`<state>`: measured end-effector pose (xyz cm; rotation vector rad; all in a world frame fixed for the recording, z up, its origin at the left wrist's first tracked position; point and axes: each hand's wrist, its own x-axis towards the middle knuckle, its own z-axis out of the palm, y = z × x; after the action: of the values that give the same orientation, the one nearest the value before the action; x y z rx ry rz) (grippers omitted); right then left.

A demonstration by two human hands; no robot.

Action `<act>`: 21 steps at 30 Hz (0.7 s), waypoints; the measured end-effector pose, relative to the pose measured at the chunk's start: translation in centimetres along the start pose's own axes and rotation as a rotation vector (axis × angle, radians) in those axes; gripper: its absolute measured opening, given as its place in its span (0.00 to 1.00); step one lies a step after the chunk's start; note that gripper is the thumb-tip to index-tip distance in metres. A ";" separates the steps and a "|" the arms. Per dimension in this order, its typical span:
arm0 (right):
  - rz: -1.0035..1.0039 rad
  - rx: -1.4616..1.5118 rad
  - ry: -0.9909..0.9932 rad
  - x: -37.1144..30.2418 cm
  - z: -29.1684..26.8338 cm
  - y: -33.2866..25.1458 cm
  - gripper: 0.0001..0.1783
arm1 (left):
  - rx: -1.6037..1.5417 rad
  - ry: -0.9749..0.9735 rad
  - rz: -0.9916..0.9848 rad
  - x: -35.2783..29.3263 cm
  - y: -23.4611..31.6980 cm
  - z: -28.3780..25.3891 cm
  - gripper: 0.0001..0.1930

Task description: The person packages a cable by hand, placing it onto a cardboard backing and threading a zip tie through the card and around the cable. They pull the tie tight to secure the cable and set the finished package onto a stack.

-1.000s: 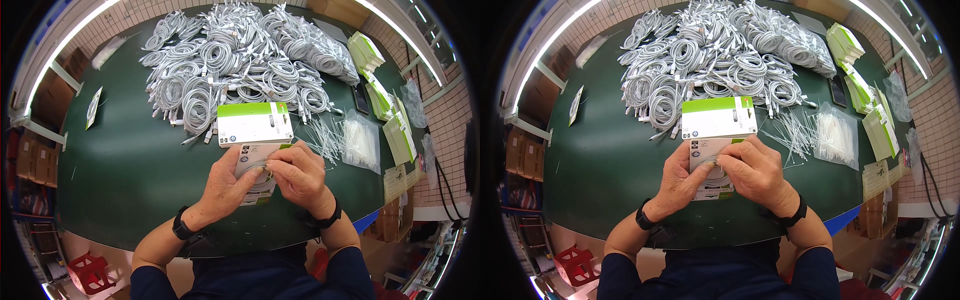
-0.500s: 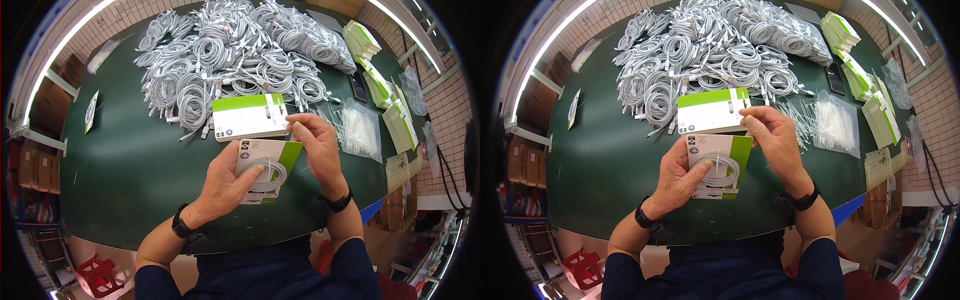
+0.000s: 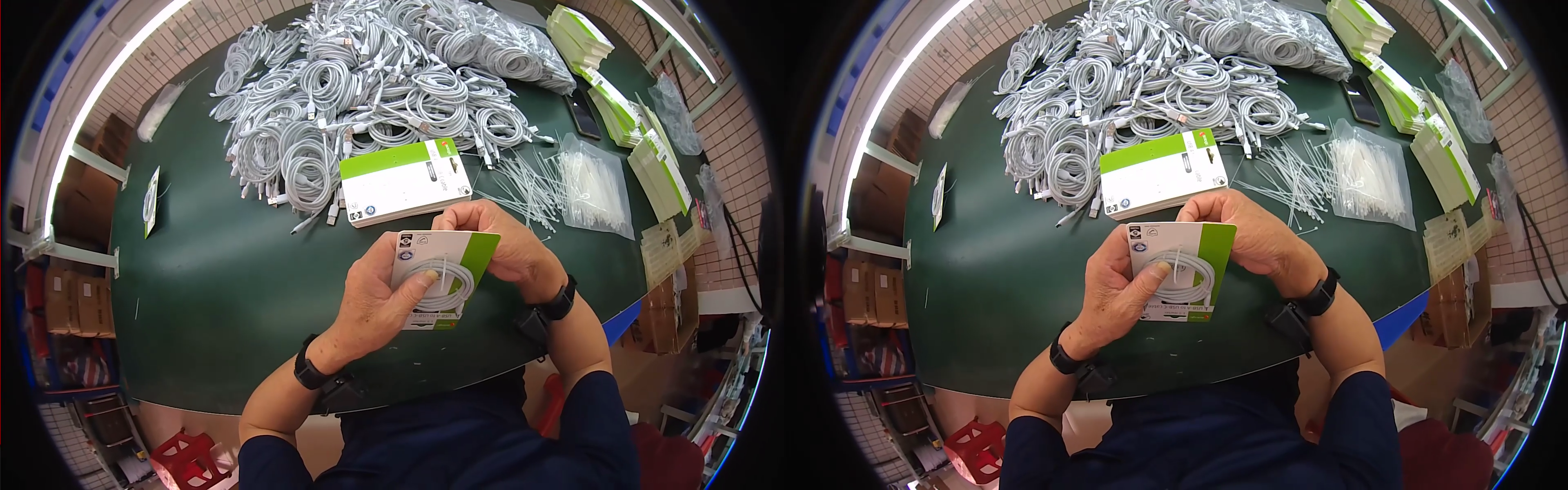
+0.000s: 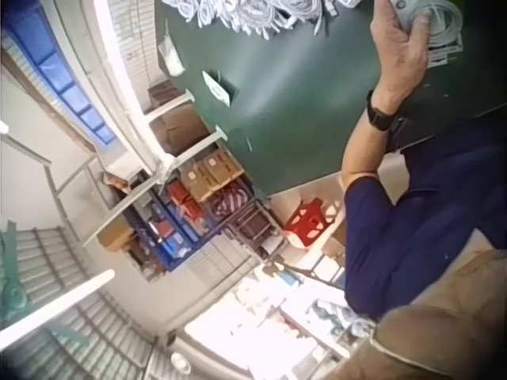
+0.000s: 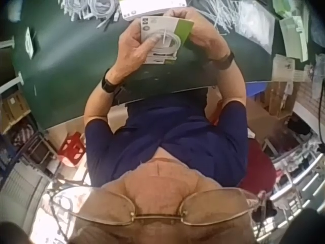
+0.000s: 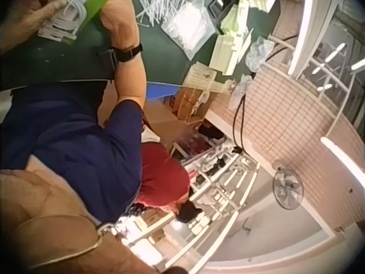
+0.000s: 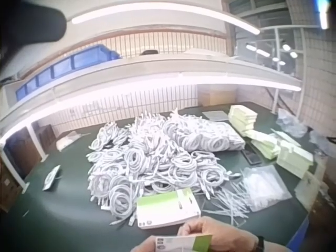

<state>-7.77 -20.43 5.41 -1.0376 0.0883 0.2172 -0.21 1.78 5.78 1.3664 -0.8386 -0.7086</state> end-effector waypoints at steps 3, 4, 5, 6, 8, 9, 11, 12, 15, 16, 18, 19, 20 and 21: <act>-0.020 -0.009 0.011 -0.1 0.2 0.0 0.11 | 0.000 -0.011 -0.007 0.0 0.0 0.0 0.17; -0.028 -0.016 0.015 -0.1 0.3 -0.1 0.10 | -0.001 -0.014 -0.009 0.0 0.0 0.0 0.17; -0.028 -0.015 0.013 0.0 0.4 -0.1 0.10 | 0.000 -0.013 -0.010 0.0 0.0 0.1 0.17; -0.059 -0.133 0.103 0.2 0.5 -0.1 0.09 | -0.008 0.021 0.009 0.0 -0.1 0.4 0.16; -0.120 -0.371 0.280 0.4 0.9 -0.2 0.08 | -0.026 0.090 0.046 0.0 -0.1 0.7 0.13; -0.117 -0.372 0.277 0.5 1.1 -0.1 0.08 | -0.027 0.095 0.045 -0.1 -0.1 0.7 0.13; -0.244 -0.623 0.376 0.2 1.8 0.1 0.08 | -0.077 0.097 0.030 0.0 -0.1 0.7 0.13; -0.308 -0.748 0.423 0.2 2.0 0.2 0.07 | -0.101 0.098 0.022 0.1 -0.1 0.7 0.13; -0.463 -0.877 0.428 0.6 2.2 0.8 0.08 | -0.051 0.051 -0.028 -0.1 0.1 0.0 0.16; -0.543 -0.939 0.431 0.7 2.2 1.0 0.08 | -0.024 0.024 -0.053 -0.2 0.1 -0.1 0.17; -0.572 -0.981 0.420 0.9 2.1 1.1 0.08 | -0.017 0.062 -0.017 0.0 -0.1 0.2 0.16; -0.603 -1.022 0.413 0.9 2.1 1.1 0.08 | -0.009 0.096 0.018 0.1 -0.2 0.5 0.16; -0.634 -1.064 0.409 1.0 2.0 1.1 0.09 | -0.002 0.127 0.055 0.1 -0.2 0.6 0.15; -0.635 -1.066 0.407 1.0 2.0 1.2 0.09 | -0.003 0.129 0.058 0.2 -0.2 0.6 0.15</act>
<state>-7.10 -17.99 5.19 -2.0963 -0.0024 -0.6024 -0.61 1.31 5.62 1.3650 -0.7714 -0.5710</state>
